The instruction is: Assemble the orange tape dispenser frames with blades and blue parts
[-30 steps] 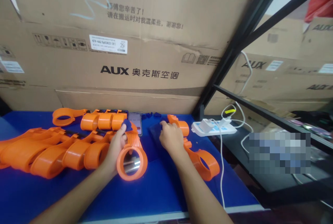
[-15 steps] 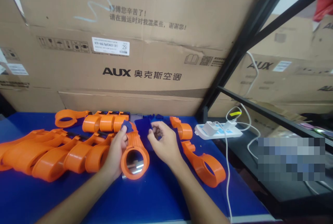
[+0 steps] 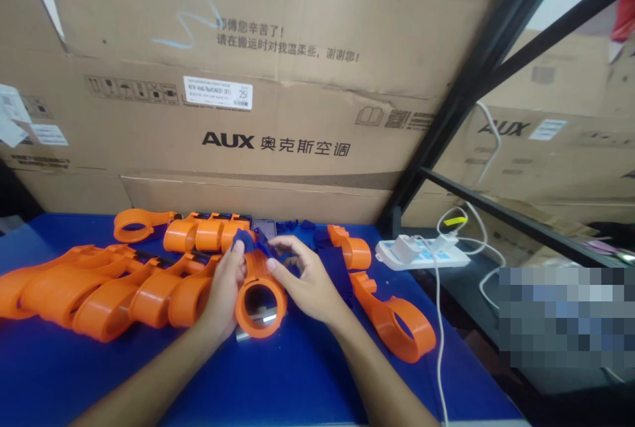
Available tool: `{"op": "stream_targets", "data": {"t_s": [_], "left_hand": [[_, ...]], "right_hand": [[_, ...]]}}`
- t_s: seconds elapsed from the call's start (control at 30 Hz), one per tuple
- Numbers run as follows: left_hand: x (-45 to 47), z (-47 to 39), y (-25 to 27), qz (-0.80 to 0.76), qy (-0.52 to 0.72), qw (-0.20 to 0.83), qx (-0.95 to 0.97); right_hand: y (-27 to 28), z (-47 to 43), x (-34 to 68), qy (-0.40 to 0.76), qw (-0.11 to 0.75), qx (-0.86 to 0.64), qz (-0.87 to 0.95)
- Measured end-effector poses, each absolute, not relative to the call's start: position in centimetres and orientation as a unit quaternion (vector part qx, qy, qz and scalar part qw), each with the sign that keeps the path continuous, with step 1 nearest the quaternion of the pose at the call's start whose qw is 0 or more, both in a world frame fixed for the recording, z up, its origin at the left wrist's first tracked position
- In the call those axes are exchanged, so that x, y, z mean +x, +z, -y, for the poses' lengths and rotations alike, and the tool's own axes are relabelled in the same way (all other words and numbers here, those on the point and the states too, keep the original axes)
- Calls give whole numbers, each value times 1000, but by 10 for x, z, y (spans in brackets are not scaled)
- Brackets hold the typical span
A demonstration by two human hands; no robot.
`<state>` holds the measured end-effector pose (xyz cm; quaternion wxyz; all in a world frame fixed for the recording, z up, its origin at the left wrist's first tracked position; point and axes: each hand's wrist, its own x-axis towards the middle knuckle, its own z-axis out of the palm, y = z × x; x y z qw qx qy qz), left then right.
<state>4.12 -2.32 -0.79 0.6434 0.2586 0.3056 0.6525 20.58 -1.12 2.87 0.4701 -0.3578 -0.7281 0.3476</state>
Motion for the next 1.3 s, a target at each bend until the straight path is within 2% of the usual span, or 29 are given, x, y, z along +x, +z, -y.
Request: {"op": "stream_targets", "data": {"t_s": [0.3,1.07,1.3], "left_hand": [[45,22,-9,-316,696,585,273],[43,21,-13,-282,708,592,262],[42,27,-11,-213,713,592,310]], "right_hand": [[36,9,214,336,508,-360,706],[32,4,217,375,489,-351,705],[33,10,220,364,439,-314,759]]}}
